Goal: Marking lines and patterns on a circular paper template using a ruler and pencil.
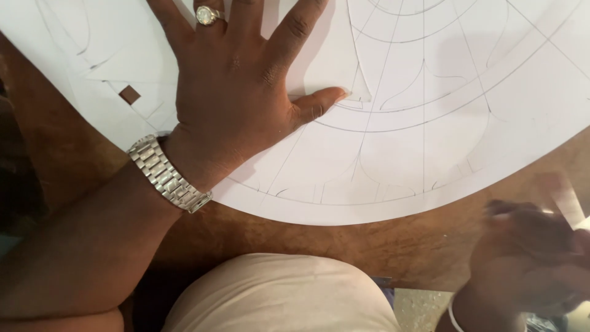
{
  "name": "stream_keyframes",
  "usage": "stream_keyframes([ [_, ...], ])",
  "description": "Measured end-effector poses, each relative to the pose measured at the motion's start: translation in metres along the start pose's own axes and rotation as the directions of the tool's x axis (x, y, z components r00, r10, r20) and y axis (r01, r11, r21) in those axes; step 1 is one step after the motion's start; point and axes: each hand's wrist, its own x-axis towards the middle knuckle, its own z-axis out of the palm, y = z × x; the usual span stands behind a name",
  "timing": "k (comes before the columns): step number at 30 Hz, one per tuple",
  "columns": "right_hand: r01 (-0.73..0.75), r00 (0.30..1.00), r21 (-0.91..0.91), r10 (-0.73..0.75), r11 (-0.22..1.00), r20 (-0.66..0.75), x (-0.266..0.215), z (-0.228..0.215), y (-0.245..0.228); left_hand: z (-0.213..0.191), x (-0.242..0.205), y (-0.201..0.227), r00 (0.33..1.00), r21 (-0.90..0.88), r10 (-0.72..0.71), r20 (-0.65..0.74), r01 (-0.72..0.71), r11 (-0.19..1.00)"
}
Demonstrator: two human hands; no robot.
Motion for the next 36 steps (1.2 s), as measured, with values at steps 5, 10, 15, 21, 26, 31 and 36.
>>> stream_keyframes([
  [5,0.004,0.870,0.333,-0.167,0.943,0.463,0.033,0.096,-0.047,0.005,-0.005,-0.001,0.996,0.074,0.013,-0.092,-0.006,0.997],
  [10,0.033,0.916,0.184,-0.104,0.982,0.388,0.045,0.150,-0.038,0.001,-0.009,-0.001,0.997,0.037,0.005,-0.075,-0.002,0.999],
  [15,0.001,0.916,0.185,-0.075,0.983,0.394,0.049,0.167,-0.036,0.009,-0.013,-0.001,0.990,0.037,0.018,-0.143,-0.013,0.999],
  [21,0.155,0.863,-0.021,-0.125,0.988,0.490,0.045,0.172,-0.032,0.012,-0.024,-0.002,0.996,0.002,0.007,-0.088,-0.006,1.000],
  [26,0.269,0.817,-0.101,-0.172,0.958,0.550,0.050,0.175,-0.038,0.011,-0.020,-0.002,0.996,0.018,0.007,-0.089,-0.005,1.000],
  [31,0.292,0.816,-0.140,-0.170,0.946,0.552,0.047,0.176,-0.039,0.013,-0.020,-0.002,0.994,0.061,0.016,-0.104,-0.010,0.998],
  [36,0.306,0.815,-0.149,-0.178,0.940,0.551,0.047,0.176,-0.040,0.013,-0.022,-0.001,0.992,0.055,0.022,-0.127,-0.015,0.998],
])
